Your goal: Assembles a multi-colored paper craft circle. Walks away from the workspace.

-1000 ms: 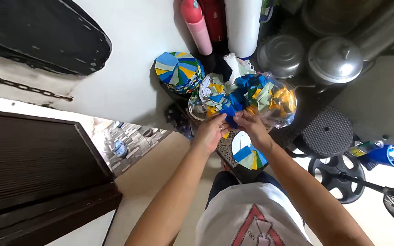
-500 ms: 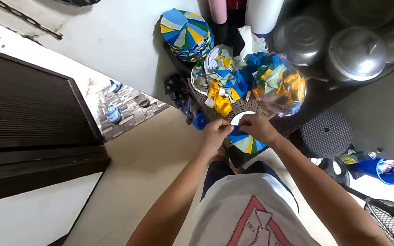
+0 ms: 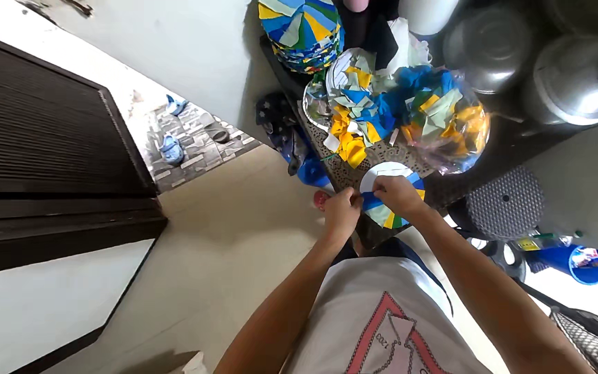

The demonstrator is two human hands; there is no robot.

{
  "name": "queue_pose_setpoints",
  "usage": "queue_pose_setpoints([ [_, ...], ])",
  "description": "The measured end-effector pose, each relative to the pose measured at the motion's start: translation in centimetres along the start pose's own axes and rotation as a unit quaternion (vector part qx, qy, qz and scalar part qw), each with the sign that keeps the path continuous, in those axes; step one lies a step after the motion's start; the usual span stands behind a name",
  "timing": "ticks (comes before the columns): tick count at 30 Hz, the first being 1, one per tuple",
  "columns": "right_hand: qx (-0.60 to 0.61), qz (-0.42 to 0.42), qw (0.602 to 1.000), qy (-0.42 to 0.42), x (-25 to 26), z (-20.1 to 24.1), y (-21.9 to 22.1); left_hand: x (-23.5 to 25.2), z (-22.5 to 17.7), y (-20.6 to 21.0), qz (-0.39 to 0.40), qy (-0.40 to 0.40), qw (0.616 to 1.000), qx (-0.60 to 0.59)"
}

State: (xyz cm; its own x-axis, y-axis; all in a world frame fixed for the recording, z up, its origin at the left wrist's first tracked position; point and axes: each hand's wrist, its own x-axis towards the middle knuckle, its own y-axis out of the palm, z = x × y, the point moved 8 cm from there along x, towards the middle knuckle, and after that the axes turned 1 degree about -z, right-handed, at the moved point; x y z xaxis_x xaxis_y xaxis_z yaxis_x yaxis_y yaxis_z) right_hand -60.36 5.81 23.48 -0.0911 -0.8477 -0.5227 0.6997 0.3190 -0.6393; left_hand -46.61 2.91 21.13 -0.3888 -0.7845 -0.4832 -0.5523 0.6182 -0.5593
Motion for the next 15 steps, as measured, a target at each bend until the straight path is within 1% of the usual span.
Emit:
queue_pose_setpoints([
  [9,-0.051,0.0,0.998,0.021,1.1,0.1,-0.5,1.4,-0.6,-0.3,0.009,-0.006,0.998,0.062],
  [13,-0.075,0.037,0.996,0.032,2.2,-0.5,-0.1,1.7,-0.5,-0.3,0.01,-0.009,0.997,0.075],
  [15,-0.084,0.042,0.995,0.034,2.4,-0.4,-0.1,1.9,-0.4,-0.3,0.009,-0.004,0.998,0.069],
])
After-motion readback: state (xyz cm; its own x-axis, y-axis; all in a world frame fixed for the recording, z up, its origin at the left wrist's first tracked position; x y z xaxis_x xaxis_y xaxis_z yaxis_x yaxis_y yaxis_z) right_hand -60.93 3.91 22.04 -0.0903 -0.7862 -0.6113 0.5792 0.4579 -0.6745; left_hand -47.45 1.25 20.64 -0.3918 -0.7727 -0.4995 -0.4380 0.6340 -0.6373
